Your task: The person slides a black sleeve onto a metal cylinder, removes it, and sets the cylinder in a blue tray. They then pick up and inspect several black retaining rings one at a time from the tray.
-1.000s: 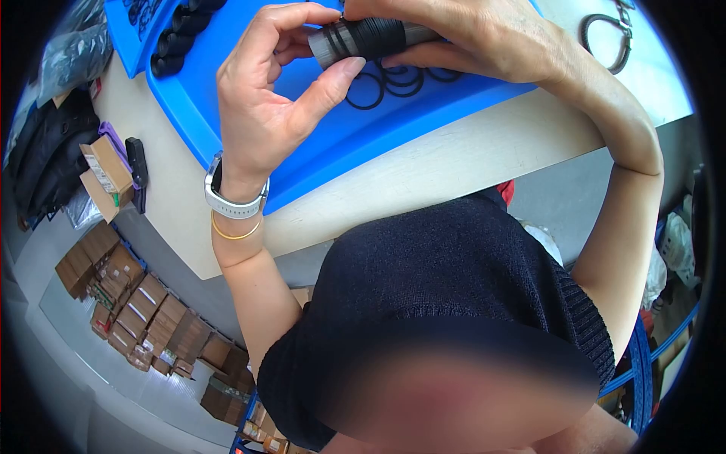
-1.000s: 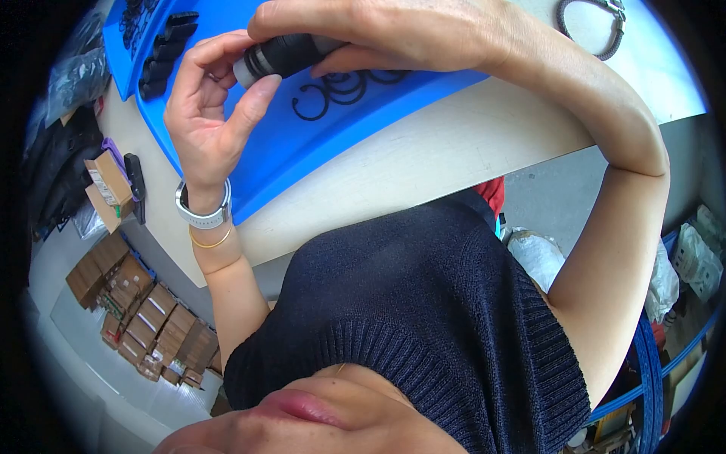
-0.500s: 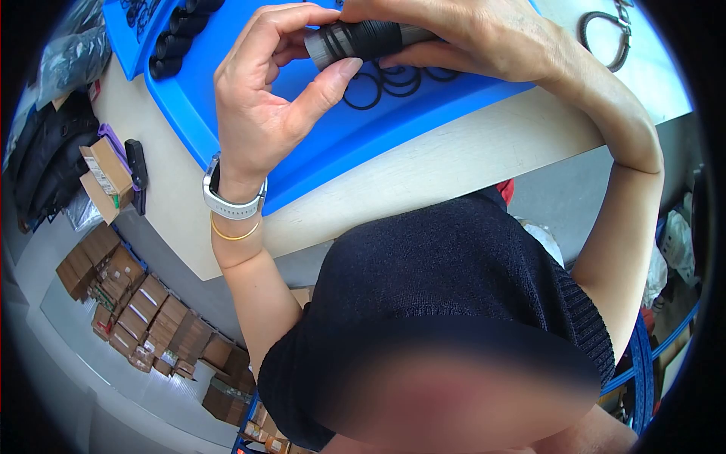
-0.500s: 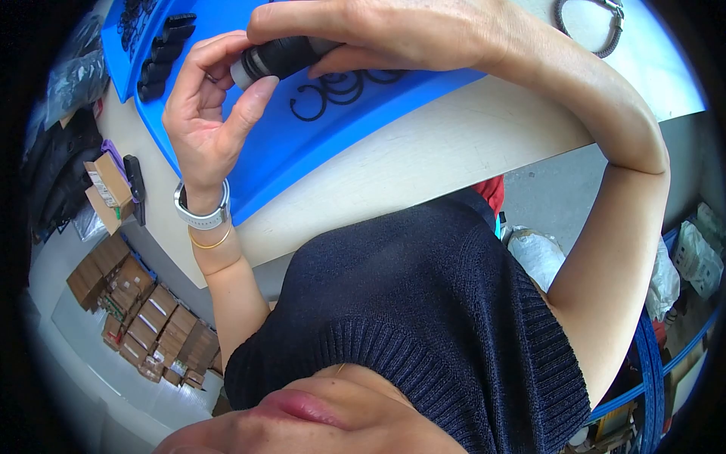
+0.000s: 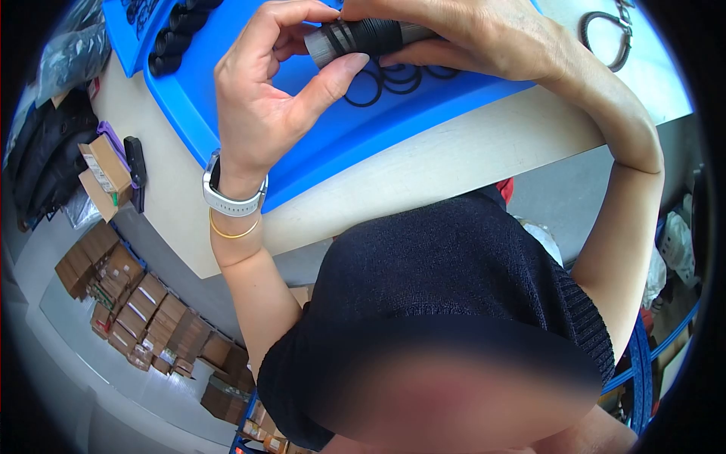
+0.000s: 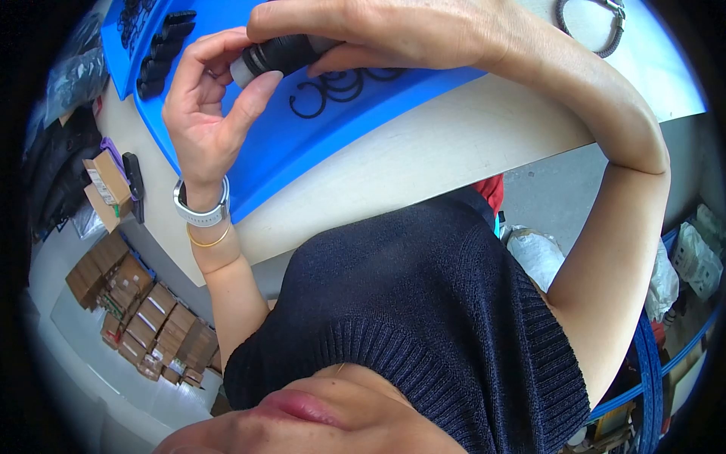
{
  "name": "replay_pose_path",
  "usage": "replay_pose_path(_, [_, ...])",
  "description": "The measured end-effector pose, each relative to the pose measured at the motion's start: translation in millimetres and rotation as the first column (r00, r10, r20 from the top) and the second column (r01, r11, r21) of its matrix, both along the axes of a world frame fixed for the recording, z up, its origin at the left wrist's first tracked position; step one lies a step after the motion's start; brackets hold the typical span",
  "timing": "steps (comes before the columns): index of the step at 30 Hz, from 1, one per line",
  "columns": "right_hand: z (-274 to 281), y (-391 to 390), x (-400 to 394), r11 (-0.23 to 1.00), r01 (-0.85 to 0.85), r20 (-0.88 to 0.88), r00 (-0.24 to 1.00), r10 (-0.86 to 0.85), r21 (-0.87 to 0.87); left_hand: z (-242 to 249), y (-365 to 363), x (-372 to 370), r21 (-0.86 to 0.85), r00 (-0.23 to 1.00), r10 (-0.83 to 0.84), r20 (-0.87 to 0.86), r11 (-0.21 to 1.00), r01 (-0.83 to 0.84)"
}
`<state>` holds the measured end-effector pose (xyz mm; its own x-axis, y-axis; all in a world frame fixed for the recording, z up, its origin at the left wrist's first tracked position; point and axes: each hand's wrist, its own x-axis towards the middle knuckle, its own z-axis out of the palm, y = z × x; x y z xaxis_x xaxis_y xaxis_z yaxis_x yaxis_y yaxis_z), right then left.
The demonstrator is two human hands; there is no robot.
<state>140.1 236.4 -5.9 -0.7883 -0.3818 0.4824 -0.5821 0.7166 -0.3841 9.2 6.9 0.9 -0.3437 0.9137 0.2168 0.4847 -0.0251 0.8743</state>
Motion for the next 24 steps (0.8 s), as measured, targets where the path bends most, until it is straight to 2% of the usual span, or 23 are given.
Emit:
replay_pose_path(3, [-4, 1, 0, 0.999, -0.007, -0.019, 1.000, 0.006, -0.053, 0, -1, 1, -0.015, 1.000, 0.002, -0.019, 1.000, -0.003])
replay_pose_path(6, [2, 0, 0, 1.000, 0.005, 0.004, 1.000, -0.005, 0.027, 0, -1, 1, -0.003, 1.000, 0.008, 0.000, 1.000, -0.008])
replay_pose_path(11, [2, 0, 0, 0.996, 0.004, 0.047, 0.999, 0.000, -0.089, 2, -2, 0, -0.051, 0.999, 0.009, -0.050, 0.999, -0.012])
replay_pose_path(15, [0, 1, 0, 0.999, 0.005, 0.042, 0.999, -0.003, -0.043, 2, -1, 1, -0.038, 0.999, 0.013, -0.048, 0.999, -0.015])
replay_pose_path(17, [-7, 2, 0, 0.994, -0.016, -0.058, 0.998, 0.010, -0.109, 2, -1, 1, -0.030, 0.999, 0.003, -0.046, 1.000, -0.005])
replay_pose_path(18, [-4, 2, 0, 0.994, -0.016, -0.057, 0.998, 0.010, -0.108, 2, 0, 1, -0.030, 0.999, 0.003, -0.046, 1.000, -0.005])
replay_pose_path(20, [5, 1, 1, 0.998, 0.001, 0.061, 0.998, 0.002, -0.058, 2, 0, 0, -0.011, 0.998, -0.014, -0.057, 1.000, 0.013])
replay_pose_path(24, [0, 1, 0, 1.000, 0.006, 0.047, 0.999, -0.005, -0.017, 2, 1, 0, -0.012, 0.999, -0.017, -0.043, 1.000, 0.016])
